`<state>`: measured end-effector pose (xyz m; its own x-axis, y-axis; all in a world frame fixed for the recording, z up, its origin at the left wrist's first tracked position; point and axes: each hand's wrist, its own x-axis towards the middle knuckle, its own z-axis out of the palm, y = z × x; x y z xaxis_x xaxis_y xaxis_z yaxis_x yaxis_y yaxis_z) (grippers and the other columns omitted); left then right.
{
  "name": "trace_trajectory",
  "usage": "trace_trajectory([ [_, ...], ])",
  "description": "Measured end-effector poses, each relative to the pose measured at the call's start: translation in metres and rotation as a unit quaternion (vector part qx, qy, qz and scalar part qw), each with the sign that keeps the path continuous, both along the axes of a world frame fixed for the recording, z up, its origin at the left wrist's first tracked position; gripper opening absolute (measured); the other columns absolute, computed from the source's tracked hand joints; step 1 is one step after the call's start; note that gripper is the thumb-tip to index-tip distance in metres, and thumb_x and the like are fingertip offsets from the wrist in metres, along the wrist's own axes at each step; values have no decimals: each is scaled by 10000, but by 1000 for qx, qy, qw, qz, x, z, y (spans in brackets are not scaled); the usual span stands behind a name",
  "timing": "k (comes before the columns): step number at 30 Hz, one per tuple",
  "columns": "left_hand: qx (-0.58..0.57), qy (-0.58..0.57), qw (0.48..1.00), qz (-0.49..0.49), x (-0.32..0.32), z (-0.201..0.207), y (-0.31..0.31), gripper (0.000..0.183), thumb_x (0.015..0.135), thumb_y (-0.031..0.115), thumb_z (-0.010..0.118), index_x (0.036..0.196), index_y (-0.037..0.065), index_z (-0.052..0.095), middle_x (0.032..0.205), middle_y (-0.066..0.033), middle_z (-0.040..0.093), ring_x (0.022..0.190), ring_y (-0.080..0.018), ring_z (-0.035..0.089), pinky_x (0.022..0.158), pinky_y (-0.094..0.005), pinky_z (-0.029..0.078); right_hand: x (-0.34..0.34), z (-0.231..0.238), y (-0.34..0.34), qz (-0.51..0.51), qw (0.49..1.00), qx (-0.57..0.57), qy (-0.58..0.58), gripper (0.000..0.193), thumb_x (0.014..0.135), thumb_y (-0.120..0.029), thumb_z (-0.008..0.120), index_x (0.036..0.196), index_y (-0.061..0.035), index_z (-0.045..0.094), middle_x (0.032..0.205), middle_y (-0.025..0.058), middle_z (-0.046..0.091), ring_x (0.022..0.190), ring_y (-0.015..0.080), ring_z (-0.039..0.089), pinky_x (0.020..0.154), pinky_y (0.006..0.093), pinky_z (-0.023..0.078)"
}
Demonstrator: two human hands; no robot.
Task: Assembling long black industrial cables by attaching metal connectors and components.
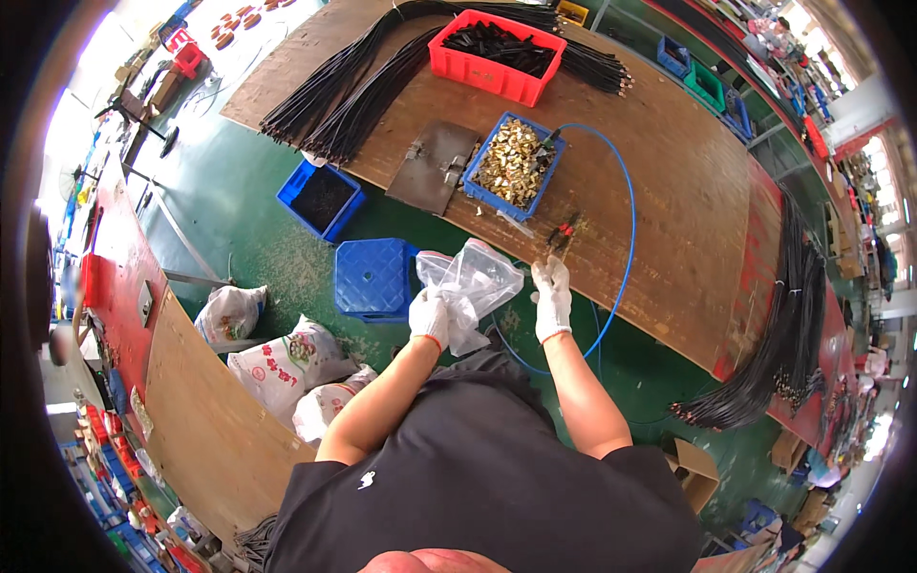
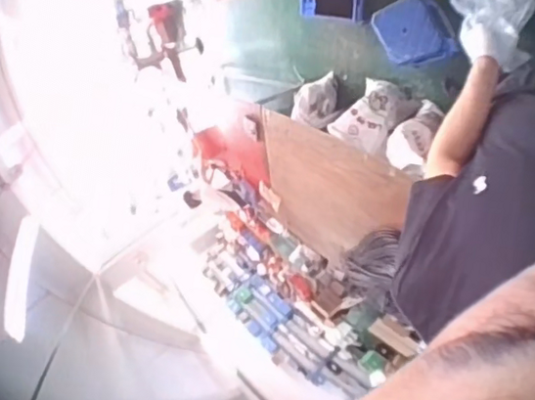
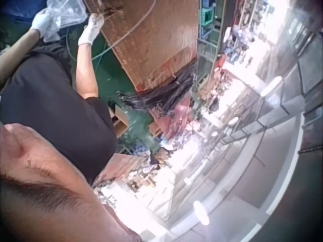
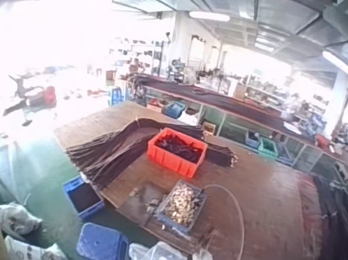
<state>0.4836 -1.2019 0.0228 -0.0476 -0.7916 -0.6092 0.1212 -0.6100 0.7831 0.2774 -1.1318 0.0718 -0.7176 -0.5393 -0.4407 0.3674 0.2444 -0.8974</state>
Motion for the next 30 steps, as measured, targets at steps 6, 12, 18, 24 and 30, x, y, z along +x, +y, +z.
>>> trace_trajectory([
  [6,-54,-66,984,-156,118,21,-1,245,981,126,574,1104,56,774,1000,-112,781,914,-237,745,838,-379,596,136,-37,-46,381,905,-92,165,1155,782,-627,857,1649,-96,309,1616,180,421,1489,340,437,1242,431,323],
  [12,-286,-280,903,-156,189,33,-25,405,904,170,701,1299,90,658,1230,-173,691,979,-365,710,898,-401,571,273,-51,-96,280,922,-89,-253,235,1018,-113,659,1253,-91,660,1052,26,679,948,113,656,887,273,544],
  [18,-414,-390,807,-157,230,83,-38,845,799,407,859,1508,129,492,1519,-269,458,1423,-531,391,1107,-655,395,300,-63,-133,457,821,-137,-314,498,1028,-443,490,1426,-147,534,1438,107,602,1321,266,579,1098,458,457],
  [24,-275,-227,933,51,227,52,-79,911,832,412,852,1556,47,436,1588,-281,414,1492,-445,400,1230,-474,359,358,-38,-174,489,771,-162,-374,493,1044,-408,471,1460,-152,543,1448,56,623,1369,231,564,1151,399,434],
  [30,-314,-399,855,-105,238,86,-169,369,936,210,733,1278,83,683,1164,-200,750,1051,-384,740,931,-414,586,345,-14,-215,326,705,-60,-626,484,1107,-532,382,1415,-205,561,1413,16,636,1339,206,575,1167,411,437],
])
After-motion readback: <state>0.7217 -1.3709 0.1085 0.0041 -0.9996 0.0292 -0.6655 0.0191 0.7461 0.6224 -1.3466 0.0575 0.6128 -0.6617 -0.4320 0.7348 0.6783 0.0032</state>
